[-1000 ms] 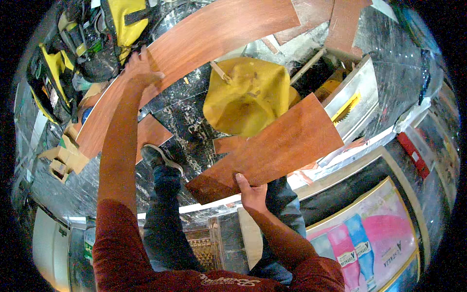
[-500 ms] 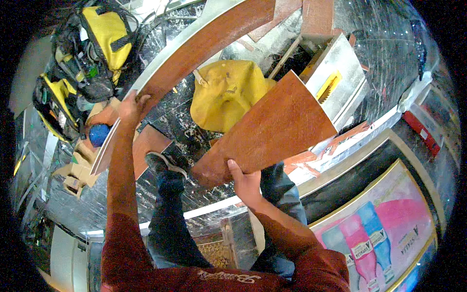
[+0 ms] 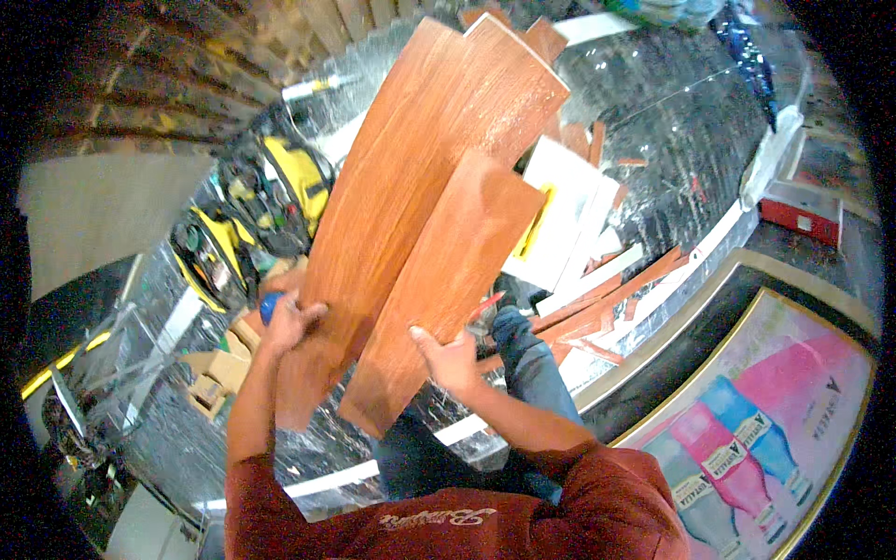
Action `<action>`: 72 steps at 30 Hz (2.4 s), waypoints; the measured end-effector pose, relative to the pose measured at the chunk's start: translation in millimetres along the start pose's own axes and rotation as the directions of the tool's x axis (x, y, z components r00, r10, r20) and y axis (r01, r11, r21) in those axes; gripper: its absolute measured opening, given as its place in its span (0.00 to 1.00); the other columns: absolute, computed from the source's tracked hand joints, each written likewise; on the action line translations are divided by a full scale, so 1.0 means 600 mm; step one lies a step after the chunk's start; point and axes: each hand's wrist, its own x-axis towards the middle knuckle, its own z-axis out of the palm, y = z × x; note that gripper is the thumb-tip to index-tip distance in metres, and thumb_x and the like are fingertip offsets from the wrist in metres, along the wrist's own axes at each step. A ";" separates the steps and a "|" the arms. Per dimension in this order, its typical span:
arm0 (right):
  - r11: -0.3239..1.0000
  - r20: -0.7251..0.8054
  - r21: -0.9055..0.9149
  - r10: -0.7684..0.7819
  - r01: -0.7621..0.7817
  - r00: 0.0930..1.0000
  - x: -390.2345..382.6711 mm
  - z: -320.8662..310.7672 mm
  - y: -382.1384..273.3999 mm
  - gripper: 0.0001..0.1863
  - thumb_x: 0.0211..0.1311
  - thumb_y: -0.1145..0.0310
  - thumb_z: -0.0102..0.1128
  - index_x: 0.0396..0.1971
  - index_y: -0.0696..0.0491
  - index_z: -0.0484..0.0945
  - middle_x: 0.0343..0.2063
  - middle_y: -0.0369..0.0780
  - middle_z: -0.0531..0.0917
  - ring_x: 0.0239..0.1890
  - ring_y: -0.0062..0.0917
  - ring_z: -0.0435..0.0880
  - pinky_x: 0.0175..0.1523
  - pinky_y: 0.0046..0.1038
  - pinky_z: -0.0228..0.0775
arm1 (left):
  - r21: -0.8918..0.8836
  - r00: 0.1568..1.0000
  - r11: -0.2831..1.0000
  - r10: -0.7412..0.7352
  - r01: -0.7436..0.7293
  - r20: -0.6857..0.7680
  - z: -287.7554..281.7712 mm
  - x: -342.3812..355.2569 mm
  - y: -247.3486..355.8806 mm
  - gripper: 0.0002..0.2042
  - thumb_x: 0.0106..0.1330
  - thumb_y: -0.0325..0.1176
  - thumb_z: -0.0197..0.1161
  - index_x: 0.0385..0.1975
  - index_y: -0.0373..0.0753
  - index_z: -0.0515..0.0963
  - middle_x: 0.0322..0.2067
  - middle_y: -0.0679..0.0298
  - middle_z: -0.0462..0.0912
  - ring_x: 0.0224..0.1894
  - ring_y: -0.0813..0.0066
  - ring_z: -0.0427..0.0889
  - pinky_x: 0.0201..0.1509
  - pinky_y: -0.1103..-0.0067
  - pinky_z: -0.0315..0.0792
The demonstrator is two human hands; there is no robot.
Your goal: The person installs hardwood flooring planks in a room. They measure and mark the planks with a pencil and ruler, then fit them into place. The person uses a hammer to tap the planks together and a chisel to trim a section of the floor near the wall.
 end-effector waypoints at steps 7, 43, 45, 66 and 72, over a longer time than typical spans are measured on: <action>0.908 0.078 -0.100 -0.400 0.406 0.913 -0.238 0.117 -0.198 0.21 0.67 0.66 0.68 0.55 0.61 0.76 0.49 0.52 0.86 0.53 0.39 0.85 0.57 0.36 0.76 | 0.017 0.983 0.984 0.177 -0.179 0.052 -0.011 -0.263 0.193 0.22 0.74 0.39 0.65 0.58 0.29 0.77 0.50 0.58 0.85 0.51 0.69 0.82 0.58 0.71 0.76; 0.900 -0.849 -0.251 -0.382 -0.357 -0.366 -1.611 -0.236 0.531 0.18 0.70 0.69 0.56 0.58 0.53 0.75 0.51 0.49 0.83 0.57 0.49 0.80 0.62 0.47 0.71 | 0.718 0.899 0.683 -0.224 -0.131 0.377 0.028 -0.829 0.055 0.42 0.75 0.67 0.50 0.71 0.30 0.66 0.62 0.49 0.78 0.63 0.54 0.77 0.68 0.64 0.70; 0.929 -0.857 -0.133 -0.283 -0.346 -0.431 -1.686 -0.199 0.591 0.17 0.71 0.69 0.59 0.57 0.55 0.76 0.54 0.51 0.81 0.58 0.50 0.79 0.64 0.43 0.70 | 0.754 0.869 0.634 -0.263 -0.172 0.419 0.079 -0.867 0.033 0.42 0.75 0.67 0.50 0.71 0.30 0.66 0.62 0.49 0.78 0.63 0.54 0.77 0.68 0.64 0.70; 0.893 -0.523 -0.116 -0.427 -0.435 -0.738 -2.377 -0.150 0.744 0.35 0.75 0.56 0.58 0.72 0.59 0.60 0.70 0.56 0.68 0.72 0.52 0.66 0.74 0.44 0.59 | 0.833 0.666 0.318 -0.501 -0.453 0.553 0.243 -1.182 -0.238 0.43 0.74 0.68 0.50 0.71 0.30 0.66 0.63 0.49 0.77 0.63 0.54 0.77 0.68 0.63 0.70; 0.967 -0.554 -0.097 -0.249 -0.235 -0.795 -2.469 -0.372 0.753 0.32 0.79 0.59 0.49 0.73 0.58 0.55 0.69 0.58 0.66 0.70 0.55 0.66 0.72 0.50 0.61 | 0.905 0.751 0.208 -0.505 -0.373 0.425 0.193 -1.309 -0.362 0.44 0.74 0.68 0.50 0.71 0.30 0.66 0.63 0.49 0.77 0.63 0.54 0.77 0.68 0.63 0.70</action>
